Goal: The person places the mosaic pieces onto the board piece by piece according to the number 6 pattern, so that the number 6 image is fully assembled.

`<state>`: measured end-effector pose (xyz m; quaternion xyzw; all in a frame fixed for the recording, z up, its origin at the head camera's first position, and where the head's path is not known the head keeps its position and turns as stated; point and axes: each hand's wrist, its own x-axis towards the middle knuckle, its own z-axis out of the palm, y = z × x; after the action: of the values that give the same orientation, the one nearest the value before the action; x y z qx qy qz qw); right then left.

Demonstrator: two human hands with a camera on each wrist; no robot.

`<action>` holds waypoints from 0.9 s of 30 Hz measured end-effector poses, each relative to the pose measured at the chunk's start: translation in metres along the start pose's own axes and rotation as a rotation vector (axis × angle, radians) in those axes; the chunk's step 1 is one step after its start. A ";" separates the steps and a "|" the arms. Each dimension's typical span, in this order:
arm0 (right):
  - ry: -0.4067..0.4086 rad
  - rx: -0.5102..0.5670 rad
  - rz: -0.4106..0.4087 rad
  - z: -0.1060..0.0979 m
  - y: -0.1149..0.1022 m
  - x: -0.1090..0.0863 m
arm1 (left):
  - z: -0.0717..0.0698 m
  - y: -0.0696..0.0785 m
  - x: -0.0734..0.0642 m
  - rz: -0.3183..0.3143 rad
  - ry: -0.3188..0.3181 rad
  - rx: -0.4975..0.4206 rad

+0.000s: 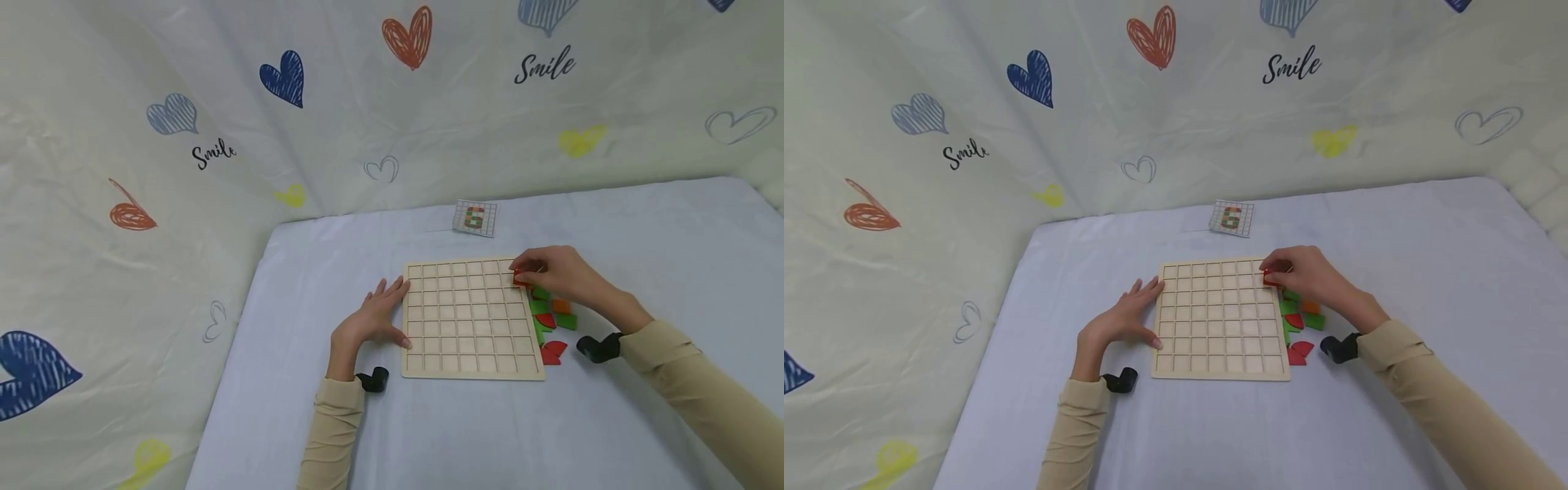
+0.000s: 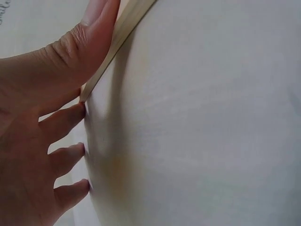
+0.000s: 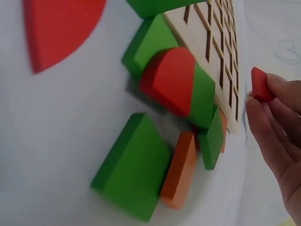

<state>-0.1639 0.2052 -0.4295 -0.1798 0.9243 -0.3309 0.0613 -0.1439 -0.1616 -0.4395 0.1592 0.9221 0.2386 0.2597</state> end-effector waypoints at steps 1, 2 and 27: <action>-0.003 0.007 -0.006 0.000 -0.002 0.002 | 0.001 0.000 0.000 0.002 0.002 0.002; -0.008 0.012 -0.008 0.001 -0.003 0.004 | 0.001 -0.001 0.000 0.001 0.003 0.003; -0.119 0.026 -0.101 0.031 -0.029 0.055 | -0.001 -0.001 0.000 0.005 0.006 0.003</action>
<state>-0.1996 0.1454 -0.4345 -0.2446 0.9046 -0.3341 0.1016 -0.1441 -0.1626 -0.4395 0.1610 0.9230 0.2381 0.2559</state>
